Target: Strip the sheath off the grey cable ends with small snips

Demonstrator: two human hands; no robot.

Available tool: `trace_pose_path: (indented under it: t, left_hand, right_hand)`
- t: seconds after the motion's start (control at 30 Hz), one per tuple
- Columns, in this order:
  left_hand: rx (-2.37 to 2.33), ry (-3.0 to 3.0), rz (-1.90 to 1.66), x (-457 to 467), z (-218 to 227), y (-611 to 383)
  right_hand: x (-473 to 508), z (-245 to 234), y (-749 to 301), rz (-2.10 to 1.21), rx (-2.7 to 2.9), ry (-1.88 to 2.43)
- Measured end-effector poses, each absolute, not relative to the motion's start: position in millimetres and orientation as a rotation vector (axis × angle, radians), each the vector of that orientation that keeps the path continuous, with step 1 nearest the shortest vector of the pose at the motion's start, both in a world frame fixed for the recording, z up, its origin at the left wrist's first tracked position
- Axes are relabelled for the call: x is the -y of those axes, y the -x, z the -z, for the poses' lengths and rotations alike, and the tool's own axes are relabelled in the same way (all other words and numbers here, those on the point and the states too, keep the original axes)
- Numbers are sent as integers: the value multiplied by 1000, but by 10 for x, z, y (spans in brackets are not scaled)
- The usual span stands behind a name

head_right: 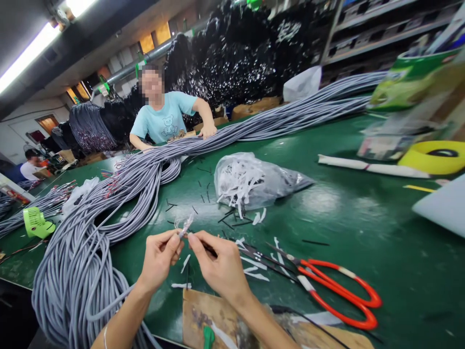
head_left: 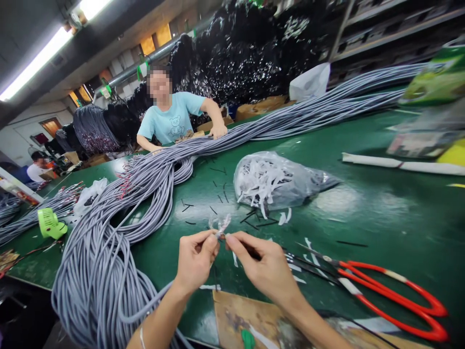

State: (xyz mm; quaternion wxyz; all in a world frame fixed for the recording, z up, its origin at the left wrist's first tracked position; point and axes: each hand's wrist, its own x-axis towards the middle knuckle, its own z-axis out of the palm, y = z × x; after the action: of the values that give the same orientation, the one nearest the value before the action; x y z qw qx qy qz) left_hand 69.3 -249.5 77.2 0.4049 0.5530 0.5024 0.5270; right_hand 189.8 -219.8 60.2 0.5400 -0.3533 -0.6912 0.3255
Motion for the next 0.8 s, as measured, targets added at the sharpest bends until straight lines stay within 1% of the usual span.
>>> trace_pose_path:
  t: [0.17,0.37,0.43,0.5,0.57,0.63,0.73,0.8]
  left_hand:
    - [-1514,-1801,-1359,2511,-745,-686]
    - [-1504,-1573,-1335,2500,-736,-741]
    - [-1534,-1580,-1350,2505,-706,-768]
    - [-1599,-1710,-1411,2514,-664,-786]
    - [-1662,-1891,-1493,2510,-621,-785]
    - [-1710,-1913,-1517,2476,-588,-757]
    - [-1766,-1673,-1471,2376,-564,-682]
    - [-1775,-1559,-1482,2316,-564,-638]
  right_hand:
    - [2212,-589,-1882,-656,1662,836]
    - [2222,-546,-1897,-237,1688,648]
    - [2196,-531,-1907,-146,1690,606]
    - [2170,-530,-1905,-166,1681,637]
    - [2171,-553,-1890,-271,1656,721]
    - [2220,-593,-1863,-327,1637,774]
    - [2353,-646,-1825,-213,1762,519]
    - [2406,-646,-1820,-195,1798,395]
